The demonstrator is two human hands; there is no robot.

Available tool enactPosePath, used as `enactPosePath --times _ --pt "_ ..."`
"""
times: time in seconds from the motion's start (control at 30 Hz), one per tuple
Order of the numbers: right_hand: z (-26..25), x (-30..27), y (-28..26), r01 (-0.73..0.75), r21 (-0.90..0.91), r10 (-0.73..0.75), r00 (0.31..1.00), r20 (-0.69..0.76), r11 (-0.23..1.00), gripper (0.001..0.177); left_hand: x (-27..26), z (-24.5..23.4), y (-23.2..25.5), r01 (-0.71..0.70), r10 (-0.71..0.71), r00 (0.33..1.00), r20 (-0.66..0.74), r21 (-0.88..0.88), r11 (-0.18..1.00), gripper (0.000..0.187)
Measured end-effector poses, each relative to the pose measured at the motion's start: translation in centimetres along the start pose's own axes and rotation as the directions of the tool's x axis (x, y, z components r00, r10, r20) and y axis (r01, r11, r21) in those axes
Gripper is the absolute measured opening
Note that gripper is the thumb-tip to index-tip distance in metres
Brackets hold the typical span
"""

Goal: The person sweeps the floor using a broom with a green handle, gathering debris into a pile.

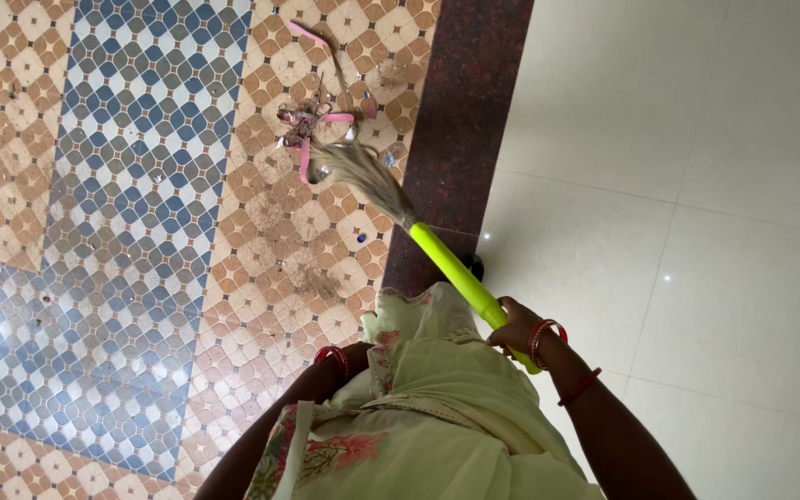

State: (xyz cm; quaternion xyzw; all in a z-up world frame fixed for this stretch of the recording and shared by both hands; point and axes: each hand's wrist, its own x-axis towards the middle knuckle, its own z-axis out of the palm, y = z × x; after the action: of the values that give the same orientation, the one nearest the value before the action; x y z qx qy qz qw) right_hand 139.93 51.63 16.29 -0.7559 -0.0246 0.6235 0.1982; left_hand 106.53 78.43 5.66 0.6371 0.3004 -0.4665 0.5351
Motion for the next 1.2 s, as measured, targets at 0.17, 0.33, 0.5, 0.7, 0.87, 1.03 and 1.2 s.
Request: enactPosePath --times 0.17,0.33,0.5,0.7,0.87,1.03,1.2 --pt "-5.8 -2.6 -0.7 0.033 -0.017 -0.034 0.998 -0.056 0.999 0.093 2.8 -0.9 8.5 0.196 -0.195 0.981 0.023 -0.196 0.961 0.045" --pt "-9.4 -3.5 5.7 0.061 0.321 0.021 0.969 -0.245 0.945 0.091 6.7 -1.3 12.6 0.050 -0.055 0.998 -0.024 -0.166 0.985 0.046" --pt "-10.2 -4.4 11.0 0.091 0.592 0.194 0.896 -0.400 0.801 0.080 5.6 -4.2 11.7 -0.504 0.532 0.846 -0.019 0.297 0.811 0.055" --pt "-13.8 0.3 16.5 0.131 0.871 0.353 0.878 -0.324 0.473 0.045 10.3 -5.4 17.1 -0.466 0.466 0.880 0.089 0.351 0.812 0.047" --pt "-17.7 5.3 16.4 0.029 0.935 0.306 0.941 -0.146 0.355 0.027 12.8 -8.4 23.4 -0.462 0.448 0.883 0.138 0.414 0.784 0.041" --pt "-18.1 10.0 10.1 0.125 -0.418 -0.229 0.951 -0.209 0.900 0.038 15.3 -12.2 28.8 -0.477 0.446 0.877 0.180 0.450 0.755 0.035" --pt "-23.2 15.0 1.2 -0.064 -0.230 0.039 0.993 -0.111 0.971 0.061 18.2 -17.2 33.1 -0.491 0.458 0.868 0.191 0.460 0.740 0.031"
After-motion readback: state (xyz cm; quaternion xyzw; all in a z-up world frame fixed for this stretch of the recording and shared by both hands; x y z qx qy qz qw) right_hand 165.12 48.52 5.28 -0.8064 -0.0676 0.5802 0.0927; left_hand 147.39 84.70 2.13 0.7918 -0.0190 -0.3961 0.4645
